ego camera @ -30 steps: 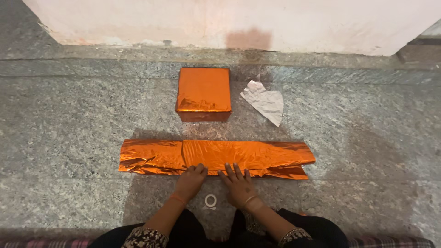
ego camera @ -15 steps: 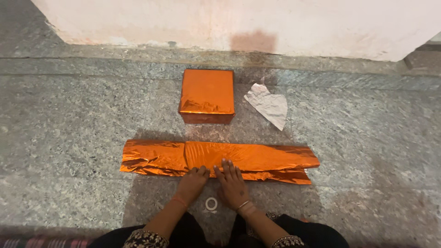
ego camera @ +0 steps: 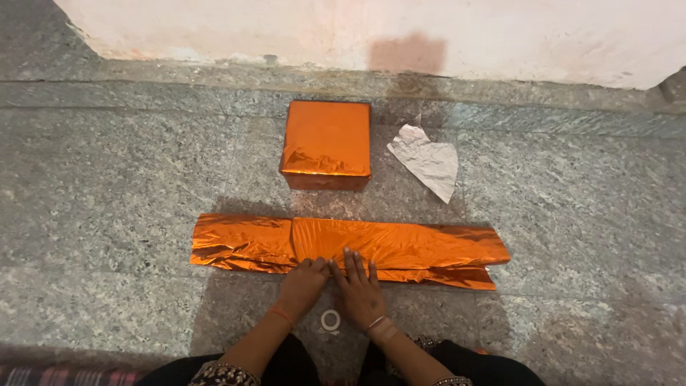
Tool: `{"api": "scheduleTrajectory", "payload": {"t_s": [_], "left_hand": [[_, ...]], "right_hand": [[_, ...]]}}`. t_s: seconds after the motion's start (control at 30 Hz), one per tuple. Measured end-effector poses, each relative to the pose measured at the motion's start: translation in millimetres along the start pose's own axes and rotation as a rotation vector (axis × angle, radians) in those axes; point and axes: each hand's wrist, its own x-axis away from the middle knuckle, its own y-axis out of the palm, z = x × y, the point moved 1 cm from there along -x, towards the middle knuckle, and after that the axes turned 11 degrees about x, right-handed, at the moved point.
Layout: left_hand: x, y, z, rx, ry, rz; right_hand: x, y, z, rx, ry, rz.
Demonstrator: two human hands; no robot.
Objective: The person wraps a small rectangular box with orange metallic paper. They place the box on the paper, fold the paper over the box, and secure the folds with clear tape. The person smooths the paper and folds the ends to complete the wrapping.
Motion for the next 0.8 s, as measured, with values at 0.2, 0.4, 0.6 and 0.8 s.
{"api": "scheduleTrajectory", "payload": {"t_s": [0.2, 0.4, 0.6, 0.8], "left_hand": [[-2.7, -4.9, 5.5, 0.008, -0.012, -0.004], [-4.9, -14.5, 9.6, -0.009, 0.001, -0.010], [-4.7, -18.9, 14.0, -0.031, -0.032, -0.044], [-2.4, -19.0, 15.8, -0.040, 0.026, 0.022]], "right_hand": [[-6.3, 4.3, 3.9, -0.026, 0.015, 0.145], [-8.2, 12.7, 16.2, 0.040, 0.093, 0.172], [-3.1, 32.6, 19.3, 0.126, 0.094, 0.168], [2.6, 52.6, 22.5, 0.089, 0.091, 0.177]]}}
